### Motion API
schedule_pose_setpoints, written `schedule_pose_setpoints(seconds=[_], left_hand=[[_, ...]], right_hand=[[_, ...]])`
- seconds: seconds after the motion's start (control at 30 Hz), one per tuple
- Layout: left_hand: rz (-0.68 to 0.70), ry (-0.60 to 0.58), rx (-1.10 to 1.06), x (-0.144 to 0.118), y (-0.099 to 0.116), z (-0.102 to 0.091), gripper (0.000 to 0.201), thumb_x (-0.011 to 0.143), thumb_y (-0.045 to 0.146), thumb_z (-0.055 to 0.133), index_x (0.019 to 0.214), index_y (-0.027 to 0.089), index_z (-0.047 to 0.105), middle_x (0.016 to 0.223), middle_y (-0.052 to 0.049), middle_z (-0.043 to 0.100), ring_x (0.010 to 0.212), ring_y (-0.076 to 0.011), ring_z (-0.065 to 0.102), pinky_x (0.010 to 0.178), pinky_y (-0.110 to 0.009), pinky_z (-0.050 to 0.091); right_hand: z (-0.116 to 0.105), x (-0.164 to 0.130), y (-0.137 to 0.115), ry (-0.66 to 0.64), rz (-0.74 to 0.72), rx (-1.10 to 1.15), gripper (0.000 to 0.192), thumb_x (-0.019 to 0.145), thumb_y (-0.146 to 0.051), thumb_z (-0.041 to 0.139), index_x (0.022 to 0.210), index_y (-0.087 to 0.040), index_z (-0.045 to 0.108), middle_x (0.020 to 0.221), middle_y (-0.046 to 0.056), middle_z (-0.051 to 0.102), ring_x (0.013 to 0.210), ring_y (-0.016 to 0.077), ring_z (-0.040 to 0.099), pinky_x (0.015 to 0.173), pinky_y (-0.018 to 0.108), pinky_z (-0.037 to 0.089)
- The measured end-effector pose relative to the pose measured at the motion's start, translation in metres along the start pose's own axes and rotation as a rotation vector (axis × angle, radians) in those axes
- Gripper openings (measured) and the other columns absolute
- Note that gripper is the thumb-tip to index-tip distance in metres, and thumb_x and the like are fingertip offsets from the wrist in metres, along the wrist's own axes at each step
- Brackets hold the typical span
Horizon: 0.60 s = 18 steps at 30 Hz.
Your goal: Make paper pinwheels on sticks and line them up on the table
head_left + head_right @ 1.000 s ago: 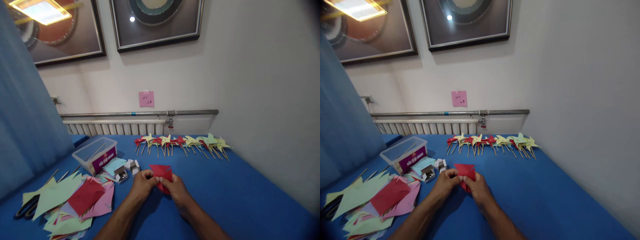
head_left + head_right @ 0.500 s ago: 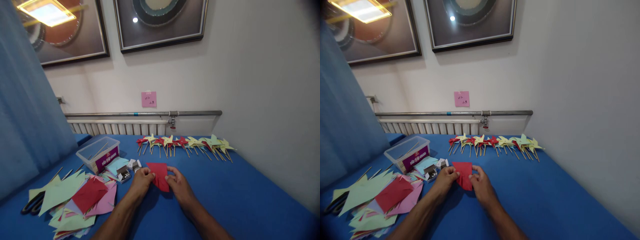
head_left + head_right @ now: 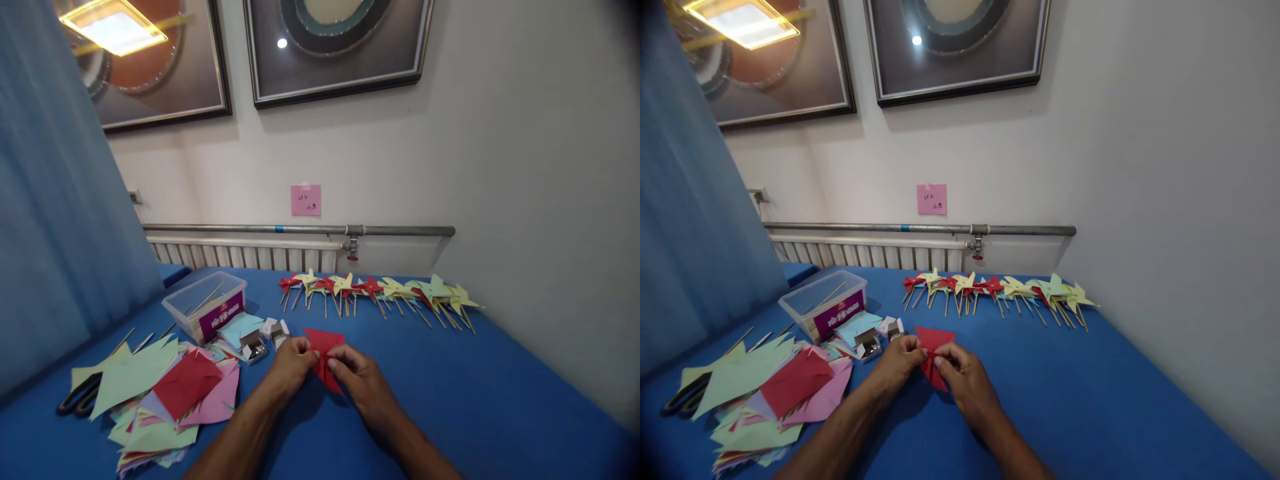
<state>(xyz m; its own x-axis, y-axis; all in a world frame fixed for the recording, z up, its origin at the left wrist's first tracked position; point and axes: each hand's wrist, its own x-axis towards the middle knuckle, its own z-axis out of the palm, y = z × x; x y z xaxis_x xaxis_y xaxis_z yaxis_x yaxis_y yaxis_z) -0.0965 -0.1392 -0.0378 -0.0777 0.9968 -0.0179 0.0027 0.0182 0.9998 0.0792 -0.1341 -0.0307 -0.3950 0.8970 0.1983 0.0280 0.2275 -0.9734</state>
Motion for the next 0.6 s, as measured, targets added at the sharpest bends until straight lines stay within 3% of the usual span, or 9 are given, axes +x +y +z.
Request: schedule_pose_setpoints(seconds=[0.17,0.37,0.6], left_hand=[[0.017,0.023,0.080,-0.003,0.001,0.006,0.029,0.064,0.036,0.073,0.058,0.021,0.049,0.048,0.008,0.042,0.047,-0.0075,0.031,0.050,-0.024,0.019],[0.006,0.001,0.056,-0.003,-0.001,0.008,0.028,0.063,0.037,0.073,0.060,0.021,0.050,0.050,0.008,0.044,0.047,-0.0071,0.032,0.051,-0.024,0.018],[-0.026,-0.014,0.006,-0.005,-0.002,0.012,0.027,0.060,0.037,0.072,0.061,0.021,0.051,0.049,0.008,0.044,0.047,-0.0070,0.031,0.050,-0.024,0.017]], right_hand=[[0.004,0.003,0.009,0.045,0.018,-0.016,0.027,0.082,-0.047,0.068,0.083,-0.021,0.073,0.072,0.001,0.067,0.067,0.0171,0.054,0.063,0.028,0.041],[0.006,0.005,0.014,0.070,0.064,-0.020,0.016,0.078,-0.038,0.068,0.074,-0.022,0.065,0.060,-0.004,0.056,0.055,0.0132,0.045,0.054,0.026,0.033],[0.009,0.007,0.022,0.133,0.059,-0.105,0.008,0.076,-0.029,0.062,0.072,-0.024,0.059,0.058,-0.006,0.052,0.052,0.0122,0.041,0.052,0.026,0.031]])
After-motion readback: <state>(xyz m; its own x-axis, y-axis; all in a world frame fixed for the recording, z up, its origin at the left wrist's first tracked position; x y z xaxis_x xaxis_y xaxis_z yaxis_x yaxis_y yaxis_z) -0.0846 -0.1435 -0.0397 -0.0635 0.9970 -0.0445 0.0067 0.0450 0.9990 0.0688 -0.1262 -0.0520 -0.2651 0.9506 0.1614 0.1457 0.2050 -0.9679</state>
